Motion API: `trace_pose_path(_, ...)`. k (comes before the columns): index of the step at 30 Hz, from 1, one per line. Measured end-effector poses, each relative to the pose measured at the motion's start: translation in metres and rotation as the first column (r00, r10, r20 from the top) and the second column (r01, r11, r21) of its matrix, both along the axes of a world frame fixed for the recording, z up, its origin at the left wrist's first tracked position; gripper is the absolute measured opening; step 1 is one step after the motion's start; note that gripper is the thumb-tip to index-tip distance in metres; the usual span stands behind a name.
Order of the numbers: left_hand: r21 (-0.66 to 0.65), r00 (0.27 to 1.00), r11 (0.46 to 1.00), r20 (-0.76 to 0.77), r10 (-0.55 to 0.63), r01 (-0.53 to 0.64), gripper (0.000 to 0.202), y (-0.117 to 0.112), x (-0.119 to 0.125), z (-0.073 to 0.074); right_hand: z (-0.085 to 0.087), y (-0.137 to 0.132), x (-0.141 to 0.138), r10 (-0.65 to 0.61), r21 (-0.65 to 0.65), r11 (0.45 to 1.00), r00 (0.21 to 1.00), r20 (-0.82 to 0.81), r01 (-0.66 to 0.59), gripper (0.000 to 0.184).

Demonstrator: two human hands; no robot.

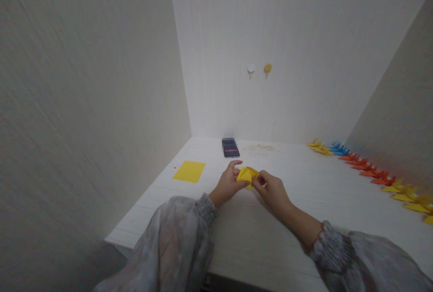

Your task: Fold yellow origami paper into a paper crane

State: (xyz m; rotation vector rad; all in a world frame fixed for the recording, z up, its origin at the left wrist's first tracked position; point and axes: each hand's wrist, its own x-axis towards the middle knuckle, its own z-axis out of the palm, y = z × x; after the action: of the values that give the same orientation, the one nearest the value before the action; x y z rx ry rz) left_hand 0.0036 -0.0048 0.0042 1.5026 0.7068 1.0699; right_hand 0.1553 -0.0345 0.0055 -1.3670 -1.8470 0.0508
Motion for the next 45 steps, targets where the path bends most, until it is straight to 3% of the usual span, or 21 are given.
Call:
trace_pose_path(9, 0.022, 1.0, 1.0, 0.021, 0.003, -0.004, 0.059, 0.004, -0.001, -0.005, 0.003, 0.0, -0.004, 0.031, -0.101, 0.994, 0.996, -0.089, -0.04, 0.012)
trace_pose_path(20, -0.152, 0.971, 0.983, 0.228, -0.067, 0.104, 0.06, 0.001, 0.002, 0.0, 0.005, -0.001, -0.005, 0.063, -0.019, 0.998, 0.985, -0.161, -0.067, 0.01)
trace_pose_path(34, -0.173, 0.915, 0.944, 0.346, -0.209, 0.281, 0.065, -0.003, 0.0, 0.006, 0.002, 0.003, 0.001, 0.046, 0.009, 0.999, 0.979, -0.196, -0.045, 0.008)
trace_pose_path(39, -0.228, 0.929, 0.946, 0.343, -0.143, 0.23, 0.056, -0.007, -0.001, 0.01, 0.004, 0.003, 0.001, 0.045, 0.023, 0.999, 0.976, -0.214, -0.04, 0.008)
trace_pose_path(45, -0.211, 0.981, 0.977, 0.193, 0.023, 0.019, 0.045, -0.001, -0.003, 0.008, 0.003, 0.004, 0.002, 0.04, 0.026, 0.999, 0.98, -0.197, -0.035, 0.008)
